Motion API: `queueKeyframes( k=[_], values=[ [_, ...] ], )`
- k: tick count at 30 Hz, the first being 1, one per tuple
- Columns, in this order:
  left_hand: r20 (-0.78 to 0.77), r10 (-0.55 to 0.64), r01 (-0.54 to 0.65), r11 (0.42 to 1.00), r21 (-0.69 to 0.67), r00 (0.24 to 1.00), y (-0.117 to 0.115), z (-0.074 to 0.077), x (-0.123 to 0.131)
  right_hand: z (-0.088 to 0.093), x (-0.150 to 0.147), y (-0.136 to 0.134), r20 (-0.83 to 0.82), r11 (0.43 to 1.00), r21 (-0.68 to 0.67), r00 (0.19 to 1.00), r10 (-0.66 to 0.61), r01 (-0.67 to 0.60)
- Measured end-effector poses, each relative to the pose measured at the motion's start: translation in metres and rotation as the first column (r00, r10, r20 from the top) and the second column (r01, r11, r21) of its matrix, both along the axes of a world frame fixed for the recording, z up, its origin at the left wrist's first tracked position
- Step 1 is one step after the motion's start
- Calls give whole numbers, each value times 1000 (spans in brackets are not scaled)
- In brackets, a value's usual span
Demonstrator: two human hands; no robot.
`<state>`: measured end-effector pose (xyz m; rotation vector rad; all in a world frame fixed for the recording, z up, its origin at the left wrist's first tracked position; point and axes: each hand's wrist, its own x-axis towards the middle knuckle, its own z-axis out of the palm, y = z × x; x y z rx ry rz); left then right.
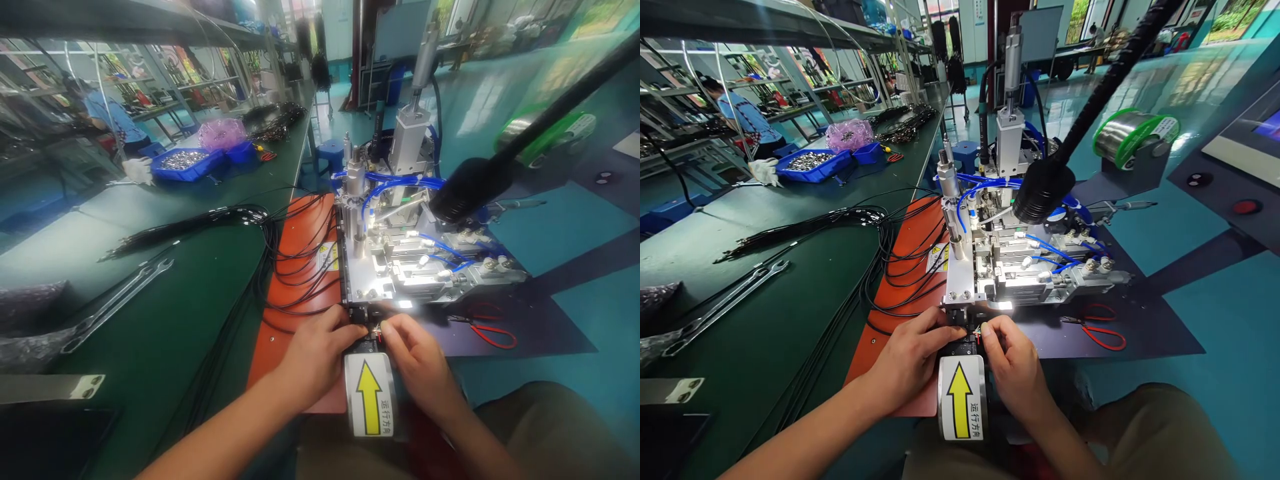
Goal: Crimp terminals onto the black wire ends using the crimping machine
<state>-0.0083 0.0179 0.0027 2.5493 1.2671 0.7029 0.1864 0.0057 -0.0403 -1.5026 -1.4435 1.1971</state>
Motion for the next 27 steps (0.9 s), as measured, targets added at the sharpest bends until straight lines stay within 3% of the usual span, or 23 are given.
queueKeyframes(
  k=[16,22,27],
  values=[
    [-104,-39,47,996,74,994,1,-3,-2,0,-3,2,-11,1000,18,1000,-24,24],
    [-103,-42,48,997,56,994,1,-4,-2,-2,5,-8,-110,993,-118,994,-28,15],
    [-127,-29,31,999,13,991,1,-6,-3,3,9,-13,-211,987,-151,977,25,-58]
  ],
)
